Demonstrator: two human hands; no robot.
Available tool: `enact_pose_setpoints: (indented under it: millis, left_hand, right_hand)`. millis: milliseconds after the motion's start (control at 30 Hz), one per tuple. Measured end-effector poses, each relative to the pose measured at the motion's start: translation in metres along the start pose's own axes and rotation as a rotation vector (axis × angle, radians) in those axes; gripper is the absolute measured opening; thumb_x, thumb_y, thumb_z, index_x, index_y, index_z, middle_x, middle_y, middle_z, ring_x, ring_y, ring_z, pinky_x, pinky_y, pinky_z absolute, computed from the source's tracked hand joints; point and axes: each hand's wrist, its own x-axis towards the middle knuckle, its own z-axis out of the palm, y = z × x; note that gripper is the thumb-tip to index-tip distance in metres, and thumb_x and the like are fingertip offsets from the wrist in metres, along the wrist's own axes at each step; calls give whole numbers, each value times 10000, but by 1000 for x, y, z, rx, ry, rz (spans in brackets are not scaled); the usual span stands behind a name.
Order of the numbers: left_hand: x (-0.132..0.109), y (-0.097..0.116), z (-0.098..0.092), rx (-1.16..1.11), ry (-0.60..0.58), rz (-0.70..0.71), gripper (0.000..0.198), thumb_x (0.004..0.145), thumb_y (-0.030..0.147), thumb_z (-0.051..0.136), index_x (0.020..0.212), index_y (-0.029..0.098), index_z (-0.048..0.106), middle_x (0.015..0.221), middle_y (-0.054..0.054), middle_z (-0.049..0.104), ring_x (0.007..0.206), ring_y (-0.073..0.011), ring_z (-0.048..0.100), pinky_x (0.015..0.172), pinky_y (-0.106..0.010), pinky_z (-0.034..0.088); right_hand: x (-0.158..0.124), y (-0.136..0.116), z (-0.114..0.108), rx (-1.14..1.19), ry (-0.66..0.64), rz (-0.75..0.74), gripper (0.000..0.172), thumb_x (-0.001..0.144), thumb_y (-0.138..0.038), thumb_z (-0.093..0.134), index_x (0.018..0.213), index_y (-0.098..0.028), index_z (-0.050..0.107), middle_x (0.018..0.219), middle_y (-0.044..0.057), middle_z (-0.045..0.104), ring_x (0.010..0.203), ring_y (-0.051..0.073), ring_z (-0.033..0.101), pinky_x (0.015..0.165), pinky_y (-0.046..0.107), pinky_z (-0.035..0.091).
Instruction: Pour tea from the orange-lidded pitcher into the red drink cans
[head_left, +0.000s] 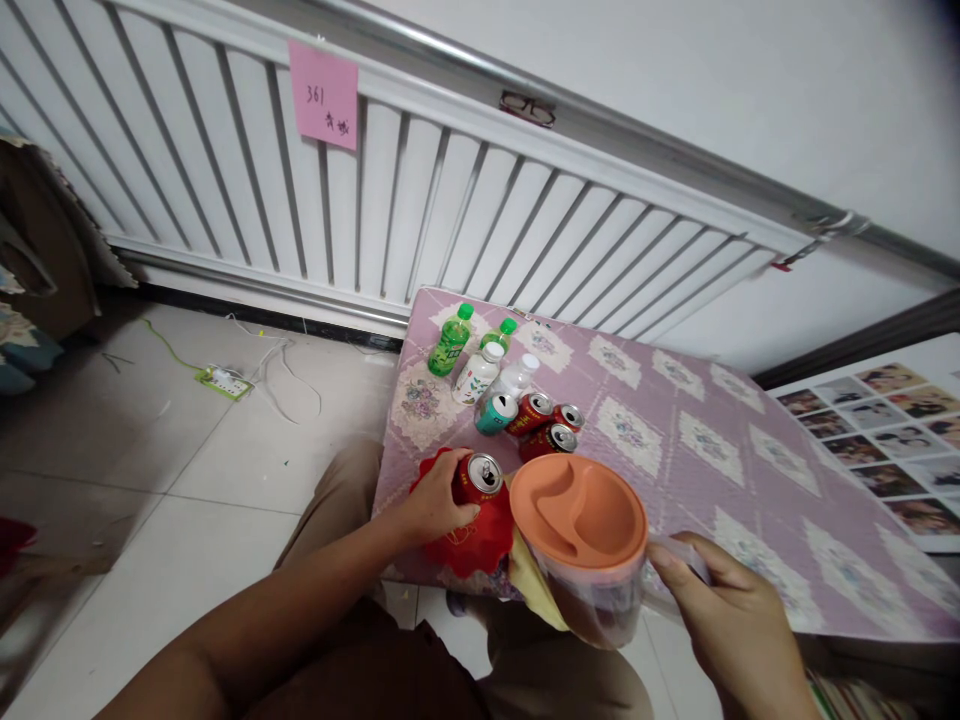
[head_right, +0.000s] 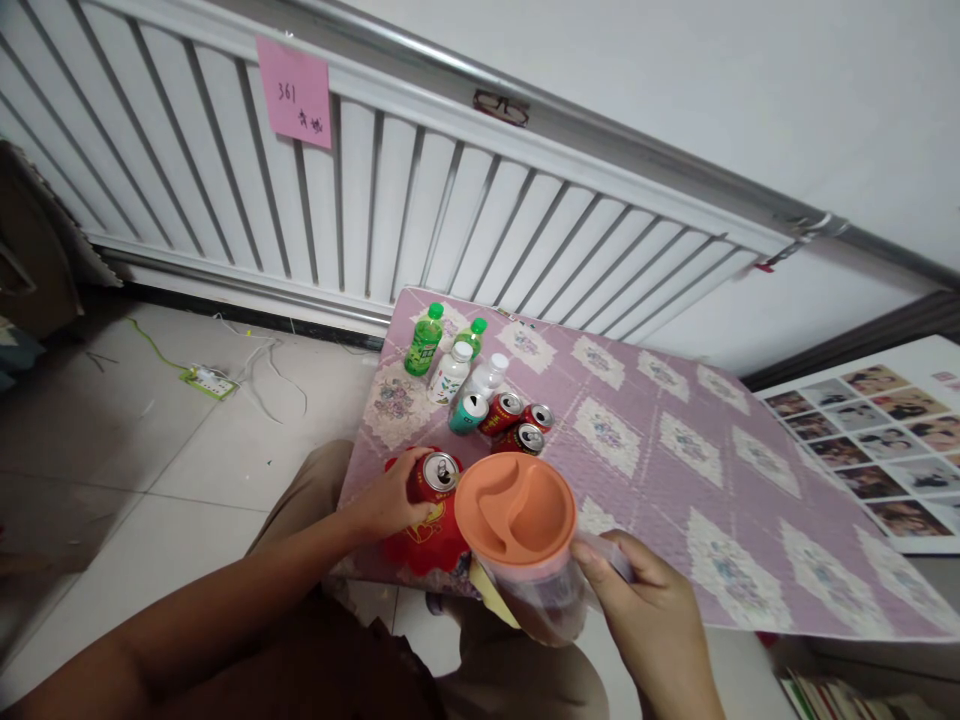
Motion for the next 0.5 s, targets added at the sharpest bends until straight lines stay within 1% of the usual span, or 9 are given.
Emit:
enact_pose_setpoints:
  millis: [167,333,433,500]
  left_hand:
    - [0,-2,2,18,3,-2,762,693,111,741,1390,203,445,1425,-138,542,1345,-308,527,1184,-521,387]
    - [0,-5,3,22,15,-10,770,679,95,744,1378,222,450,1419,-123,561,1330,-304,542,1176,-526,393]
    - [1,-6,3,28,-2,-15,778,681,91,746,1388,216,446,1432,-132,548,1346,-303,531,1186,-522,383]
    - [1,-7,3,30,0,-25,779,679,95,753,1388,221,455,1431,-124,550,1352,-305,528,1192,-520,378]
  right_hand:
    - [3,6,-3,-18,-44,4,331,688,-532,757,594,-222,688,548,-7,561,545,144,487,491,229,423]
    - [5,11,-5,-4,-44,25,342,700,-550,758,613,-225,690,563,-11,565,553,140,485,497,224,419]
    - [6,13,-6,-15,-98,22,346,675,-552,775,606,-221,704,565,1,589,549,152,510,495,234,439]
    - [5,12,-5,-15,-95,20,347,673,-553,776,607,-219,709,571,5,601,552,157,519,500,238,448]
